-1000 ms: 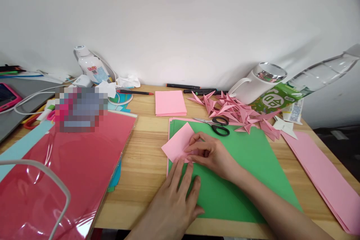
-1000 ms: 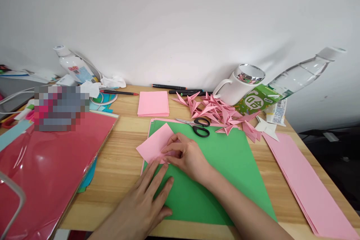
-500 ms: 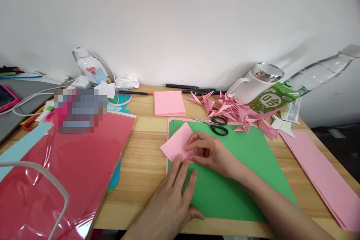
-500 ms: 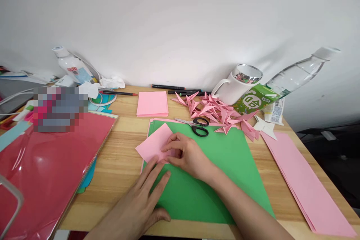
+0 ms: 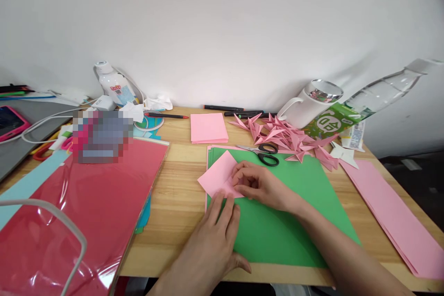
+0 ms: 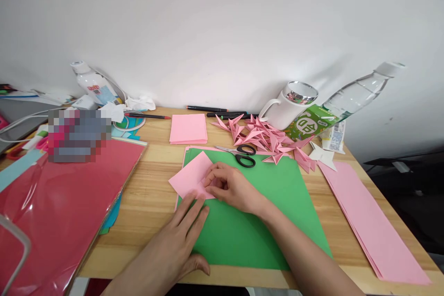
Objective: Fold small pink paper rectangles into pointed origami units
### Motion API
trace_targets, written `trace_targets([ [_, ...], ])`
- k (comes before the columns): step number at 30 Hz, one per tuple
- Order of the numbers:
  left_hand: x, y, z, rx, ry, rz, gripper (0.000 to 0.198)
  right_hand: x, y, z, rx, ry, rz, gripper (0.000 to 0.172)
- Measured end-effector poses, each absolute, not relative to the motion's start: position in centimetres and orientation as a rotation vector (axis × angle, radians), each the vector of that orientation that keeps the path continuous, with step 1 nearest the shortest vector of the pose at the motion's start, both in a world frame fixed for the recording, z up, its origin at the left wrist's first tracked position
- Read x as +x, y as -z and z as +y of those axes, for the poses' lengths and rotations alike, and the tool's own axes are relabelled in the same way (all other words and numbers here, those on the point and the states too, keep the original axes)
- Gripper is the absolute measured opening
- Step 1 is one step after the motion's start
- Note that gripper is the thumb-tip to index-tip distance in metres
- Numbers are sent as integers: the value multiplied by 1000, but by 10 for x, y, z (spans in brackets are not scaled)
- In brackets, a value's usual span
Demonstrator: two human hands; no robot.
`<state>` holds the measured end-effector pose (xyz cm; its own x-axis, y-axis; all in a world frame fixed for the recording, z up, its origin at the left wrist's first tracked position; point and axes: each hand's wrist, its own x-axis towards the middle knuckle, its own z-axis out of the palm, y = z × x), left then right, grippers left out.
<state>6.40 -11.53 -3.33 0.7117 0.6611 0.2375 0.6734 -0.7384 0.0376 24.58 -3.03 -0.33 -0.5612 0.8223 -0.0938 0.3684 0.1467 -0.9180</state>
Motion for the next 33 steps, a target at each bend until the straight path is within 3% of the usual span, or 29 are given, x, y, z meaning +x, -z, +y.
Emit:
trace_targets([
  [17,67,32,-114,-2781,338,-1081,93,248,-17,-47,-1412,-682,-2724,13],
  [33,62,19,-115,-2946,352,-1178,80,260,-11,-43,-1292,-850,-2559,12],
])
